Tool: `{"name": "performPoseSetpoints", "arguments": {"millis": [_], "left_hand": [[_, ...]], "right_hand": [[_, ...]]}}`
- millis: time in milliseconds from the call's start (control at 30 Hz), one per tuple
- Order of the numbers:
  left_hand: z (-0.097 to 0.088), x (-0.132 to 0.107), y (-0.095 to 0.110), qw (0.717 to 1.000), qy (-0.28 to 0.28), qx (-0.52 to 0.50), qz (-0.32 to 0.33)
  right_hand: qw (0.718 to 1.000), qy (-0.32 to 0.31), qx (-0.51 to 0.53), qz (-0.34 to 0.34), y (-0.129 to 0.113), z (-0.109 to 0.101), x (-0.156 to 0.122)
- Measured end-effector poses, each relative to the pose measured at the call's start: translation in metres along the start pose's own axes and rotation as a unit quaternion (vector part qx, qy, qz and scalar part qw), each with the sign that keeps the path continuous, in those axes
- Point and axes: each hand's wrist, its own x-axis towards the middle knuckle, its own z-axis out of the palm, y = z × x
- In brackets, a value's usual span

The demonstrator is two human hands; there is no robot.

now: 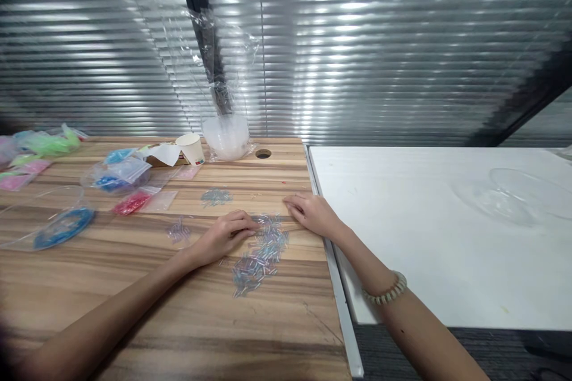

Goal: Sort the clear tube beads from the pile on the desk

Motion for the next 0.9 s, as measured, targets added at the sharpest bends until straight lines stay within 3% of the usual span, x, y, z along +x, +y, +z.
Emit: {"name": "performPoseSetpoints", "arguments": {"millis": [900], "left_hand": [[-0.0016, 0.0009, 0.0059, 0.999, -0.026, 0.045, 0.015]], "right_hand": [[1.0, -0.016, -0.009, 0.01, 0.0046, 0.0028, -0.0008]]}}
